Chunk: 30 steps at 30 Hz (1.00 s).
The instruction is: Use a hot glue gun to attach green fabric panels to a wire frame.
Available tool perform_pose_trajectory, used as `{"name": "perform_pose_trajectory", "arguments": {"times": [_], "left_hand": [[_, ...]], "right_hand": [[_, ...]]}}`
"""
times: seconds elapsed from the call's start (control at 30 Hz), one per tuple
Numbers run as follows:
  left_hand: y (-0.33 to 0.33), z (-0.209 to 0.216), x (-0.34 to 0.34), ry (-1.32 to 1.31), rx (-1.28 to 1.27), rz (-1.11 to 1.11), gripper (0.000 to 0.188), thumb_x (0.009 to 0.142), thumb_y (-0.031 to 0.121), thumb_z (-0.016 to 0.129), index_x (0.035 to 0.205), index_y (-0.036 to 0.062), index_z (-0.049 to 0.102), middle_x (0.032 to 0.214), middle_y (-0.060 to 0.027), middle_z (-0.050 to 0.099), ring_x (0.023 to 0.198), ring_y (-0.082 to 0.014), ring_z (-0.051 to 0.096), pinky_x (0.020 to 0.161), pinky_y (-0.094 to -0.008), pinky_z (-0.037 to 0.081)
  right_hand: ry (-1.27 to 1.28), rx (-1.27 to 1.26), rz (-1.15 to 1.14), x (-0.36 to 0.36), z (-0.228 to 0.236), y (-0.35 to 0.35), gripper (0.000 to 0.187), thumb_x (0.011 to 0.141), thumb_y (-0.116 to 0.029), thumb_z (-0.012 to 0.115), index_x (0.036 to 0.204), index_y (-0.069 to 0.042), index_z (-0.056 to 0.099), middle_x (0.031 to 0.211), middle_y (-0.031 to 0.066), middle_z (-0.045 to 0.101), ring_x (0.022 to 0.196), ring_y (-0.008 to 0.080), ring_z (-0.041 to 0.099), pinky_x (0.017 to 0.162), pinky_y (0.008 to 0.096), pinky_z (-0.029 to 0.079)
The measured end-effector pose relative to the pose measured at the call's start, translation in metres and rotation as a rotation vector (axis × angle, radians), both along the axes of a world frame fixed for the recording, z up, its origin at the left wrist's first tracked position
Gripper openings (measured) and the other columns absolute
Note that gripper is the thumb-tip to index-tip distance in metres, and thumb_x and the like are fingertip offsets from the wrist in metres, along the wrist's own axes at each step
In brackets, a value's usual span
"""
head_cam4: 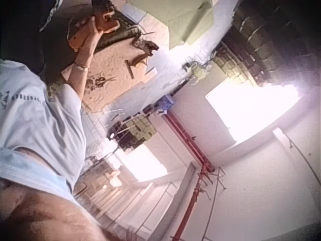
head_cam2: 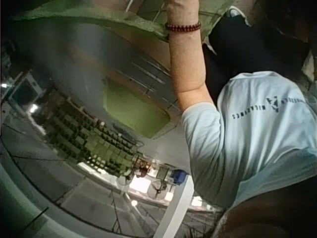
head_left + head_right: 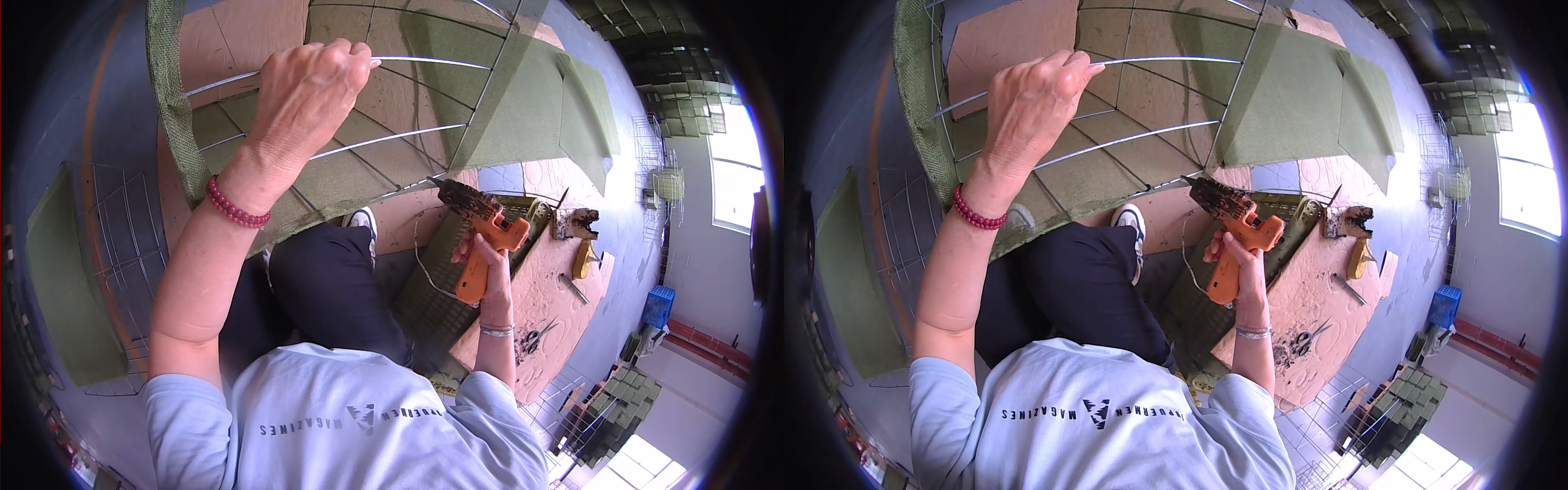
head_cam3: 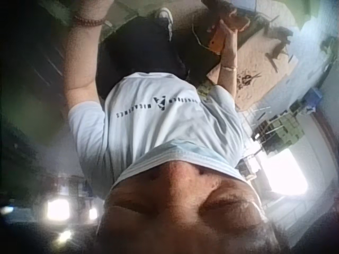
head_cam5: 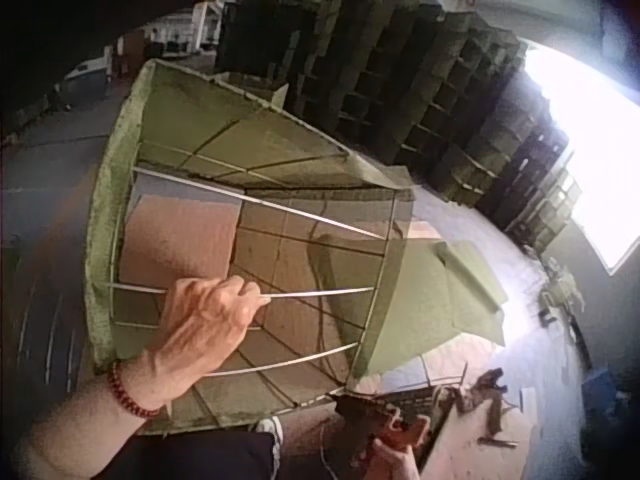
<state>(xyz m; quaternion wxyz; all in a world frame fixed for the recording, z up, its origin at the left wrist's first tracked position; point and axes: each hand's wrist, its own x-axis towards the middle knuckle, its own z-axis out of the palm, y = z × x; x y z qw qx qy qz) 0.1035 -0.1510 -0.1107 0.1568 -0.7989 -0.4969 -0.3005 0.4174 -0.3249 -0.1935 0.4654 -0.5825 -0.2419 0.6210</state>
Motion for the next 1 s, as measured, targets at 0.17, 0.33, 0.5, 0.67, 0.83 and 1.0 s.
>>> {"name": "perform_pose_trajectory", "arguments": {"times": [0.17,0.33,0.5,0.67,0.83,1.0], "left_hand": [[0.004,-0.001,-0.001,0.057,0.097,-0.027,0.022,0.089,0.017,0.063,0.069,0.0076,0.06,0.052,-0.0015,0.055,0.047,-0.0088,0.057,0.038,-0.0231,0.045],[0.0,-0.001,0.0,-0.016,0.001,-0.005,0.025,0.087,0.02,0.065,0.07,0.0051,0.054,0.059,-0.007,0.056,0.056,-0.0213,0.062,0.046,-0.0321,0.048],[0.001,-0.004,-0.001,-0.003,0.011,0.0,0.026,0.087,0.02,0.065,0.069,0.0054,0.054,0.058,-0.0069,0.056,0.055,-0.0211,0.062,0.046,-0.0319,0.048],[0.003,-0.004,0.003,0.012,0.008,0.007,0.025,0.087,0.021,0.064,0.069,0.0053,0.054,0.059,-0.0073,0.056,0.056,-0.0213,0.063,0.047,-0.032,0.049],[0.004,-0.004,0.002,0.018,-0.008,0.013,0.025,0.088,0.021,0.064,0.07,0.0053,0.055,0.059,-0.0076,0.057,0.057,-0.0215,0.063,0.047,-0.0322,0.049],[0.003,-0.003,0.004,-0.026,0.018,-0.022,0.025,0.087,0.021,0.064,0.07,0.0054,0.055,0.06,-0.0079,0.057,0.057,-0.0215,0.063,0.048,-0.032,0.05]], "right_hand": [[-0.025,0.01,-0.037,0.006,-0.003,0.002,0.021,0.09,-0.016,0.059,0.099,0.002,0.056,0.076,0.0107,0.059,0.064,0.0242,0.06,0.06,0.0359,0.051],[-0.032,0.016,-0.056,0.013,-0.008,0.004,0.021,0.09,-0.015,0.06,0.099,0.003,0.056,0.075,0.01,0.059,0.064,0.0236,0.06,0.06,0.0345,0.05],[-0.048,0.034,-0.099,0.012,-0.007,0.009,0.021,0.089,-0.015,0.06,0.098,0.004,0.056,0.074,0.0094,0.059,0.064,0.0231,0.06,0.06,0.0332,0.049],[-0.068,0.039,-0.067,0.012,-0.004,0.009,0.022,0.089,-0.015,0.061,0.098,0.005,0.056,0.075,0.0097,0.059,0.065,0.0228,0.061,0.06,0.0334,0.05],[-0.037,0.009,-0.031,0.005,0.0,0.001,0.023,0.089,-0.014,0.061,0.099,0.005,0.056,0.075,0.0099,0.059,0.065,0.0228,0.061,0.061,0.0339,0.05],[0.001,0.016,-0.014,-0.003,0.0,-0.002,0.021,0.089,-0.012,0.06,0.099,0.006,0.056,0.075,0.0103,0.058,0.065,0.0224,0.06,0.062,0.034,0.051]]}}
